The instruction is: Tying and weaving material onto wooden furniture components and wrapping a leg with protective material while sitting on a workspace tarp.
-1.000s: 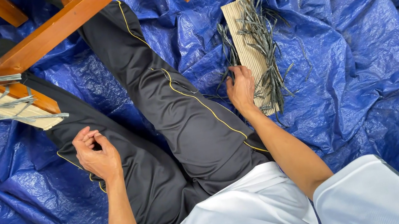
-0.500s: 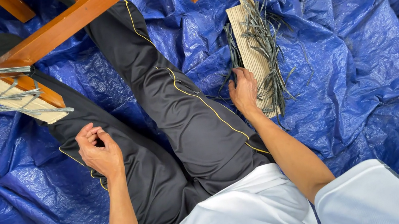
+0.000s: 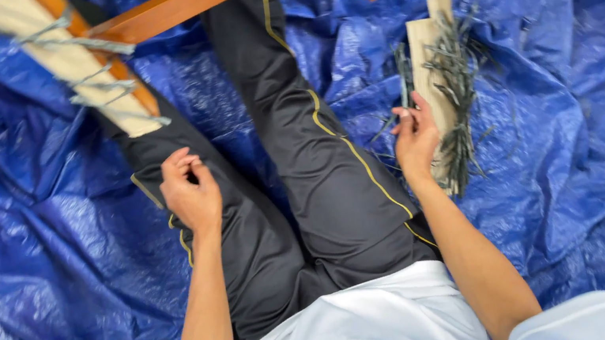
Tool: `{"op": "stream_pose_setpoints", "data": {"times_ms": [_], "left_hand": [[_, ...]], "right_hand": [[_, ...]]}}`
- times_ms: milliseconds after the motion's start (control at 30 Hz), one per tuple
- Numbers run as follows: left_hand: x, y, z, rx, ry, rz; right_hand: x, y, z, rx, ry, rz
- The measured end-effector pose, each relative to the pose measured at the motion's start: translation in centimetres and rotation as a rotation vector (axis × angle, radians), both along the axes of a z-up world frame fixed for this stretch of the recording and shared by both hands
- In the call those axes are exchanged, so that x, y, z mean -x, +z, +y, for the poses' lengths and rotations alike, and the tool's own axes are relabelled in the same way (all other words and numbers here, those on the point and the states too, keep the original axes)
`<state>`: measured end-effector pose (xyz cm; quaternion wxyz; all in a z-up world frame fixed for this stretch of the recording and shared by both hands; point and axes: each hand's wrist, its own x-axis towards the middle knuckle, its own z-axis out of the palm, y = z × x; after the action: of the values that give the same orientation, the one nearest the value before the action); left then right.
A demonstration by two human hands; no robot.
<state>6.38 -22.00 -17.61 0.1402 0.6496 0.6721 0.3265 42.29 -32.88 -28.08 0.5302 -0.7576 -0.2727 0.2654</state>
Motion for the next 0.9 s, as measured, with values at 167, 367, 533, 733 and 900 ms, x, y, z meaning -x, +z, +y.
{"op": "stream_pose_setpoints", "data": {"times_ms": [167, 367, 533, 733, 900], "left_hand": [[0.2, 0.0, 0.1, 0.009, 0.023, -0.031], [0.3, 0.3, 0.0, 0.016, 0.022, -0.063], [1.5, -0.7, 0.8, 0.020, 0.056, -0.158], [5.2, -2.2, 4.7, 0.012, 0.101, -0.598], [7.3, 0.4, 10.3, -0.055, 0.091, -0.874]], "right_hand": [[0.5, 0.4, 0.5, -0.068, 0.051, 0.107], [2.7, 3.7, 2.3, -0.065, 0.063, 0.190], [5.7, 9.0, 7.0, -0.161, 0.138, 0.257], [9.4, 18.1, 16.3, -0.318, 0.412, 0.028], [11.5, 21.3, 24.7, -0.384, 0.600, -0.146]]}}
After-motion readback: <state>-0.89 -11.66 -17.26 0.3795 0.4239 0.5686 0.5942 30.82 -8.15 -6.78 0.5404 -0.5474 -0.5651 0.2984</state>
